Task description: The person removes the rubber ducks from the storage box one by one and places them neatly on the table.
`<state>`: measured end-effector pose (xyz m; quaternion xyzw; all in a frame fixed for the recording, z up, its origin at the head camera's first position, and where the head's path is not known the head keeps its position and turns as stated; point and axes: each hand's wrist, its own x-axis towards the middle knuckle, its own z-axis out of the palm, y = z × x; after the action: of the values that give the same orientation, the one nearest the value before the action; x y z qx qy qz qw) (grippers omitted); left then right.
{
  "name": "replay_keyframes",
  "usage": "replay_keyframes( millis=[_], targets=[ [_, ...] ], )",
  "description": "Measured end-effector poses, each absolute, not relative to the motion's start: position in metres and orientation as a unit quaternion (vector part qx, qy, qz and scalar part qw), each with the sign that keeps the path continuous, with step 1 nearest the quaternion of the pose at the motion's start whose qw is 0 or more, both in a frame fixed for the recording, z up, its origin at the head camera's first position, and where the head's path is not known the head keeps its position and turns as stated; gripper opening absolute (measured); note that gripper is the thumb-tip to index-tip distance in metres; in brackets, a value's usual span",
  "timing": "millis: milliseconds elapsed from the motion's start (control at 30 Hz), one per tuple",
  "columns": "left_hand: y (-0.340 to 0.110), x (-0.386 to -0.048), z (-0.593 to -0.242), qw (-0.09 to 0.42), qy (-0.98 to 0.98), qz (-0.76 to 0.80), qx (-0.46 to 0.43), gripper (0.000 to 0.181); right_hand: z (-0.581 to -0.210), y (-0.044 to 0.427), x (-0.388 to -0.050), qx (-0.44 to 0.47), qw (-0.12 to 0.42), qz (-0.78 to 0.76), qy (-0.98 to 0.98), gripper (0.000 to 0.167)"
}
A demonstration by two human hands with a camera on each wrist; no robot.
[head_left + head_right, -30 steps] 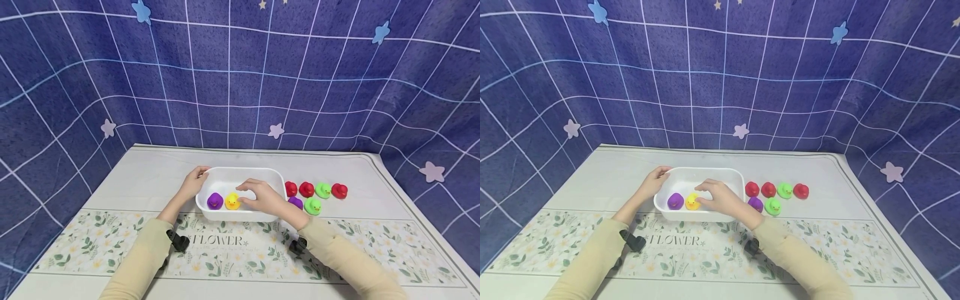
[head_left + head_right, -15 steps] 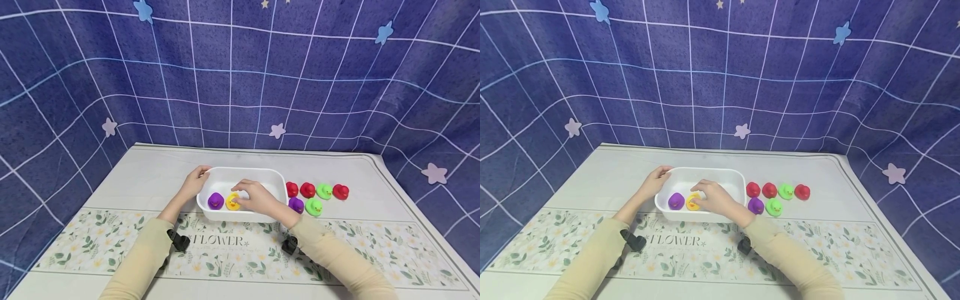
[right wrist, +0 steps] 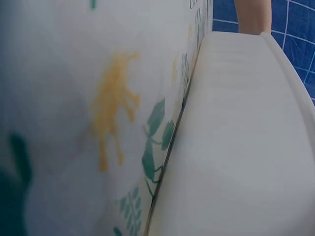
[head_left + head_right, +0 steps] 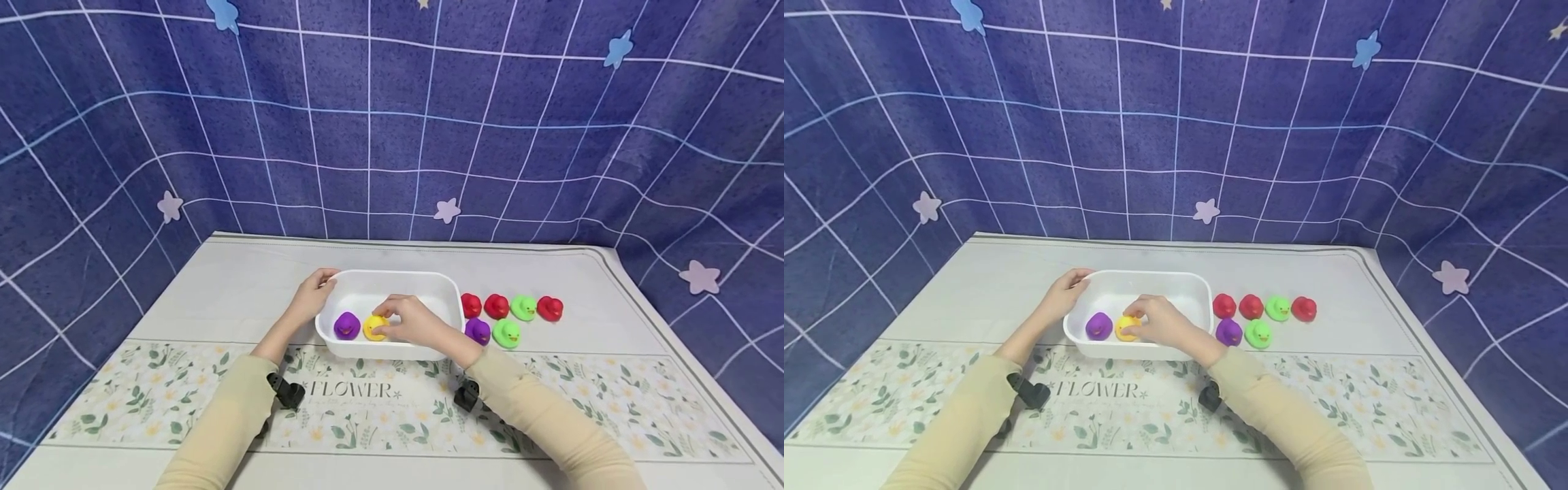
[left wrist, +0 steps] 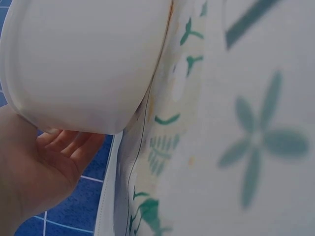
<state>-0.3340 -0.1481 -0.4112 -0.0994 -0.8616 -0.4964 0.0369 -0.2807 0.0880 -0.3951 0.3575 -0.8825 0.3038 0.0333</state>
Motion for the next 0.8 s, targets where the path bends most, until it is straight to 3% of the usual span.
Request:
replay_keyframes(
  millis=[800],
  targets=[
    [-0.1482,-0.3329,-0.4093,0.036,-0.861,-0.499,-0.098,0.034,-0.3963,0.0879,-0.2812,0.345,0.019,0.309,-0.886,0.035]
  ],
)
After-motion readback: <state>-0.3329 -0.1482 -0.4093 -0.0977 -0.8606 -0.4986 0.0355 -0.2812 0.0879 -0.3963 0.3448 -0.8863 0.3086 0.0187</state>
